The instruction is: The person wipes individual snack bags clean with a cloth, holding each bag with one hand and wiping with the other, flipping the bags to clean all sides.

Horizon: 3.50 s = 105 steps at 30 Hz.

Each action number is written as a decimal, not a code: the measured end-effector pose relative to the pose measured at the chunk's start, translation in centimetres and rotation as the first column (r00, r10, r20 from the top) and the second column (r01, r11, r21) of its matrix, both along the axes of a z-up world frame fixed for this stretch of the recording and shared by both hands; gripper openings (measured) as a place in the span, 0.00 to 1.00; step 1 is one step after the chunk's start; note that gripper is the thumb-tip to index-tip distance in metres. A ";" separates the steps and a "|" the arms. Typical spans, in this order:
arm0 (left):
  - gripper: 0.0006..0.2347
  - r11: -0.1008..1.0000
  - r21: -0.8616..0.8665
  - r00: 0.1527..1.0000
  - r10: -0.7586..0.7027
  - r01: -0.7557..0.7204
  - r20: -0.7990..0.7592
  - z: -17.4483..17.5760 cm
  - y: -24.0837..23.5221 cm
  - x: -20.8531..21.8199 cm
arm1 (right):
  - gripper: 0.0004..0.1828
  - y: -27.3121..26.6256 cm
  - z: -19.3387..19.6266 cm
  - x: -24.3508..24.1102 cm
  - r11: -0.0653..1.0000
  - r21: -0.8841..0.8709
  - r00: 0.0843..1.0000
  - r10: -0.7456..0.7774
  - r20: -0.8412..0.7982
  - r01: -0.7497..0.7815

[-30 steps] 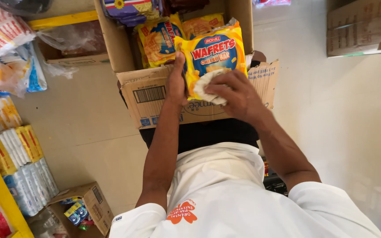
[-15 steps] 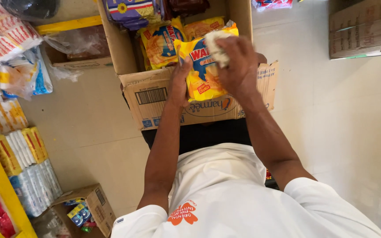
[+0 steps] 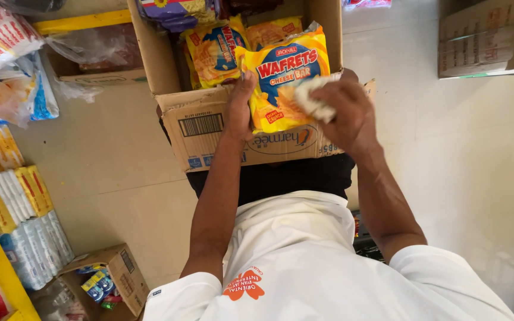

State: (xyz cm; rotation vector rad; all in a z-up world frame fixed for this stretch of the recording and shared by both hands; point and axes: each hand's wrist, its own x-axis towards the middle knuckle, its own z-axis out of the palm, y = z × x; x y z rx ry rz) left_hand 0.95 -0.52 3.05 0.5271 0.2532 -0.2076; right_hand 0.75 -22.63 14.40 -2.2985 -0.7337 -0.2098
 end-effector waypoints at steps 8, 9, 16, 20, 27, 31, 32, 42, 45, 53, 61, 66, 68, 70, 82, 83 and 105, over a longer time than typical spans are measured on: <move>0.26 0.996 0.091 1.000 -0.014 0.013 0.002 -2.5 0.1 -0.3 | 0.15 -1.3 -5.5 5.0 0.885 0.270 0.923 -0.384 -0.036 0.379; 0.26 0.988 0.151 1.000 -0.023 0.022 0.007 -2.9 0.2 -0.4 | 0.12 -1.0 -6.1 5.3 0.823 0.400 0.915 -0.344 -0.212 0.402; 0.27 0.996 0.093 0.998 -0.009 0.014 -0.056 -1.1 0.1 -0.6 | 0.11 0.3 -3.7 3.2 0.803 0.429 0.889 -0.254 -0.381 0.413; 0.27 0.999 0.022 0.999 0.033 -0.032 -0.016 -1.1 0.4 -0.7 | 0.13 -1.1 -3.8 1.0 0.829 0.303 0.830 -0.298 -0.471 0.469; 0.26 0.986 0.054 0.986 -0.163 0.161 0.047 0.6 1.2 -1.2 | 0.12 -3.0 -5.3 0.0 0.743 0.484 0.780 -0.082 -0.621 0.463; 0.27 0.974 0.062 0.975 -0.219 0.217 0.034 0.2 1.1 -2.3 | 0.12 -2.4 -4.4 0.6 0.657 0.505 0.744 -0.132 -0.655 0.560; 0.27 0.976 0.055 0.977 -0.211 0.210 0.018 0.1 1.0 -2.7 | 0.11 -2.1 -3.8 0.6 0.664 0.519 0.772 -0.142 -0.620 0.539; 0.24 0.995 -0.053 0.996 0.084 -0.082 0.037 1.2 1.2 -2.4 | 0.13 -2.3 -1.6 -1.0 0.843 0.351 0.798 -0.143 -0.585 0.408; 0.23 0.997 0.000 0.997 0.074 -0.074 0.018 1.9 1.1 -1.9 | 0.15 -1.2 -1.7 -1.0 0.809 0.405 0.892 -0.301 -0.336 0.426; 0.23 0.993 0.041 0.994 0.107 -0.107 0.000 0.8 0.4 -1.7 | 0.24 4.1 -2.2 -2.5 0.992 0.033 0.987 -0.124 0.103 0.121; 0.24 0.994 0.074 0.997 0.078 -0.078 0.006 -1.1 1.0 -1.6 | 0.23 3.8 -1.9 -1.3 0.979 0.001 0.958 0.201 0.203 -0.205; 0.25 0.998 0.052 0.999 0.031 -0.032 0.028 0.6 0.9 -1.5 | 0.19 1.4 -2.0 1.0 0.995 -0.083 0.965 -0.031 0.262 0.054; 0.24 0.996 0.074 0.998 0.052 -0.053 0.019 -0.5 0.8 -1.6 | 0.18 2.0 -2.3 1.4 0.991 -0.059 0.957 -0.099 0.273 0.120; 0.24 0.992 0.102 0.998 0.070 -0.071 0.008 -1.0 1.0 -1.7 | 0.18 3.4 -2.1 1.6 0.982 -0.028 0.944 -0.172 0.281 0.187; 0.21 0.993 0.108 0.999 0.036 -0.037 0.013 -1.4 1.3 -1.8 | 0.19 5.5 -1.2 3.1 0.996 0.072 0.966 -0.075 0.246 0.059; 0.20 0.995 0.101 1.000 0.025 -0.024 -0.005 -0.8 1.3 -1.8 | 0.19 5.1 -1.4 3.5 0.991 0.052 0.958 -0.131 0.254 0.122; 0.20 0.991 0.126 0.999 0.042 -0.038 -0.028 -1.1 1.0 -1.9 | 0.22 6.9 -3.2 4.2 0.979 0.114 0.963 -0.190 0.190 0.170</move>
